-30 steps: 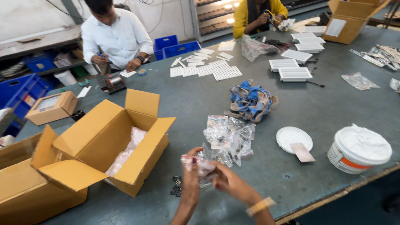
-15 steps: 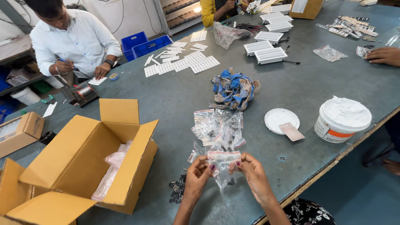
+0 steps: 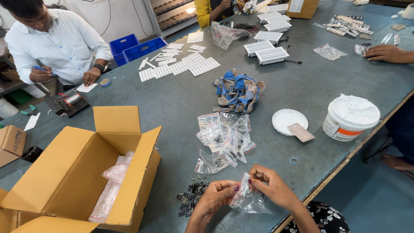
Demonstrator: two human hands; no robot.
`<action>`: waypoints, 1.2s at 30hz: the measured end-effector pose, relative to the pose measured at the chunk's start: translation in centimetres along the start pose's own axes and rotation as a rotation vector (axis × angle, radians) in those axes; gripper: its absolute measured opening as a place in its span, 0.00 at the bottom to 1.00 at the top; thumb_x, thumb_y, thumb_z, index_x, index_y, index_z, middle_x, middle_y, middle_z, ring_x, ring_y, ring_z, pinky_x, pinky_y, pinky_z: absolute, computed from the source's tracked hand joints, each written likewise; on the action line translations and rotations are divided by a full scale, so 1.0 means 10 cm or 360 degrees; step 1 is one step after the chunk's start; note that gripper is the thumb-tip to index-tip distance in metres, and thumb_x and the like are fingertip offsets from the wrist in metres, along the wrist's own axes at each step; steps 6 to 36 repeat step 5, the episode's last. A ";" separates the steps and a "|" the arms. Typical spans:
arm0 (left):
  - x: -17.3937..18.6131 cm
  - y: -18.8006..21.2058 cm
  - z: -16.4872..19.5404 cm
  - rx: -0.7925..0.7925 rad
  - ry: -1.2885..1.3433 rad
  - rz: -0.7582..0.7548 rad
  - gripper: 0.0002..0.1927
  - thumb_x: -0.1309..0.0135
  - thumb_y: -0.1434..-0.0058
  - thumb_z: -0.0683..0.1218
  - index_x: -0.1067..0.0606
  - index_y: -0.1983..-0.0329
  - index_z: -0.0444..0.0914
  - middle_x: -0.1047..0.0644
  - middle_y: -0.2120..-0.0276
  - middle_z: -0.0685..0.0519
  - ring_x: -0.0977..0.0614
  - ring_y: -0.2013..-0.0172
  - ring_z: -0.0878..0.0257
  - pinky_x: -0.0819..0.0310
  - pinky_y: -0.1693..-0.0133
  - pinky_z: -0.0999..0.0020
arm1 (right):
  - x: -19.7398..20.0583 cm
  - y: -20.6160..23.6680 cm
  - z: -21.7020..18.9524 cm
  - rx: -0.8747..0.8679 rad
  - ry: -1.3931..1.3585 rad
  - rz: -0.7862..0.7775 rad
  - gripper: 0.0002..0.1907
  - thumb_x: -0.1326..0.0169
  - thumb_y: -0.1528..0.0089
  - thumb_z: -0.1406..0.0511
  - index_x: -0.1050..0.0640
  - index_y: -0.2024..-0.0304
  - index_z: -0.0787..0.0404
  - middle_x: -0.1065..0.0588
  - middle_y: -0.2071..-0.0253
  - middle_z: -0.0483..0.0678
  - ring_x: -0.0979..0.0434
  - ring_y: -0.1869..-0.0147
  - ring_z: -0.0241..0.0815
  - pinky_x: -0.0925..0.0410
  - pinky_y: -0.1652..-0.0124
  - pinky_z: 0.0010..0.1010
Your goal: The person repeatedly scoops small metal screws from a pile on the table into clear plastic bags, seals them, and places them into a cardboard box. The process is repeated for multiple bags throughout the clip.
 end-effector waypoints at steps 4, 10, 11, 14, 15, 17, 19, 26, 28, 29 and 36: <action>0.19 -0.15 -0.13 -0.0154 -0.0169 -0.0104 0.16 0.36 0.33 0.44 0.21 0.51 0.26 0.18 0.64 0.50 0.20 0.68 0.68 0.25 0.64 0.74 | 0.05 0.07 -0.25 0.0143 0.0565 0.0169 0.06 0.46 0.37 0.65 0.26 0.65 0.61 0.24 0.71 0.44 0.24 0.66 0.36 0.30 0.62 0.30; 0.26 -0.21 -0.17 -0.0227 -0.0201 -0.0102 0.17 0.35 0.32 0.45 0.21 0.50 0.25 0.18 0.64 0.50 0.21 0.68 0.67 0.27 0.64 0.74 | 0.06 0.10 -0.36 0.0241 0.0765 0.0264 0.06 0.46 0.38 0.64 0.25 0.63 0.60 0.23 0.69 0.45 0.22 0.64 0.39 0.29 0.60 0.31; 0.26 -0.21 -0.17 -0.0227 -0.0201 -0.0102 0.17 0.35 0.32 0.45 0.21 0.50 0.25 0.18 0.64 0.50 0.21 0.68 0.67 0.27 0.64 0.74 | 0.06 0.10 -0.36 0.0241 0.0765 0.0264 0.06 0.46 0.38 0.64 0.25 0.63 0.60 0.23 0.69 0.45 0.22 0.64 0.39 0.29 0.60 0.31; 0.26 -0.21 -0.17 -0.0227 -0.0201 -0.0102 0.17 0.35 0.32 0.45 0.21 0.50 0.25 0.18 0.64 0.50 0.21 0.68 0.67 0.27 0.64 0.74 | 0.06 0.10 -0.36 0.0241 0.0765 0.0264 0.06 0.46 0.38 0.64 0.25 0.63 0.60 0.23 0.69 0.45 0.22 0.64 0.39 0.29 0.60 0.31; 0.26 -0.21 -0.17 -0.0227 -0.0201 -0.0102 0.17 0.35 0.32 0.45 0.21 0.50 0.25 0.18 0.64 0.50 0.21 0.68 0.67 0.27 0.64 0.74 | 0.06 0.10 -0.36 0.0241 0.0765 0.0264 0.06 0.46 0.38 0.64 0.25 0.63 0.60 0.23 0.69 0.45 0.22 0.64 0.39 0.29 0.60 0.31; 0.26 -0.21 -0.17 -0.0227 -0.0201 -0.0102 0.17 0.35 0.32 0.45 0.21 0.50 0.25 0.18 0.64 0.50 0.21 0.68 0.67 0.27 0.64 0.74 | 0.06 0.10 -0.36 0.0241 0.0765 0.0264 0.06 0.46 0.38 0.64 0.25 0.63 0.60 0.23 0.69 0.45 0.22 0.64 0.39 0.29 0.60 0.31; 0.26 -0.21 -0.17 -0.0227 -0.0201 -0.0102 0.17 0.35 0.32 0.45 0.21 0.50 0.25 0.18 0.64 0.50 0.21 0.68 0.67 0.27 0.64 0.74 | 0.06 0.10 -0.36 0.0241 0.0765 0.0264 0.06 0.46 0.38 0.64 0.25 0.63 0.60 0.23 0.69 0.45 0.22 0.64 0.39 0.29 0.60 0.31; 0.26 -0.21 -0.17 -0.0227 -0.0201 -0.0102 0.17 0.35 0.32 0.45 0.21 0.50 0.25 0.18 0.64 0.50 0.21 0.68 0.67 0.27 0.64 0.74 | 0.06 0.10 -0.36 0.0241 0.0765 0.0264 0.06 0.46 0.38 0.64 0.25 0.63 0.60 0.23 0.69 0.45 0.22 0.64 0.39 0.29 0.60 0.31; 0.26 -0.21 -0.17 -0.0227 -0.0201 -0.0102 0.17 0.35 0.32 0.45 0.21 0.50 0.25 0.18 0.64 0.50 0.21 0.68 0.67 0.27 0.64 0.74 | 0.06 0.10 -0.36 0.0241 0.0765 0.0264 0.06 0.46 0.38 0.64 0.25 0.63 0.60 0.23 0.69 0.45 0.22 0.64 0.39 0.29 0.60 0.31; 0.26 -0.21 -0.17 -0.0227 -0.0201 -0.0102 0.17 0.35 0.32 0.45 0.21 0.50 0.25 0.18 0.64 0.50 0.21 0.68 0.67 0.27 0.64 0.74 | 0.06 0.10 -0.36 0.0241 0.0765 0.0264 0.06 0.46 0.38 0.64 0.25 0.63 0.60 0.23 0.69 0.45 0.22 0.64 0.39 0.29 0.60 0.31; 0.26 -0.21 -0.17 -0.0227 -0.0201 -0.0102 0.17 0.35 0.32 0.45 0.21 0.50 0.25 0.18 0.64 0.50 0.21 0.68 0.67 0.27 0.64 0.74 | 0.06 0.10 -0.36 0.0241 0.0765 0.0264 0.06 0.46 0.38 0.64 0.25 0.63 0.60 0.23 0.69 0.45 0.22 0.64 0.39 0.29 0.60 0.31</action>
Point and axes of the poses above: each hand's wrist, its own y-axis away from the middle knuckle, its own x-axis out of the back of the hand, z = x × y, the point moved 10 cm from there along -y, towards the middle knuckle
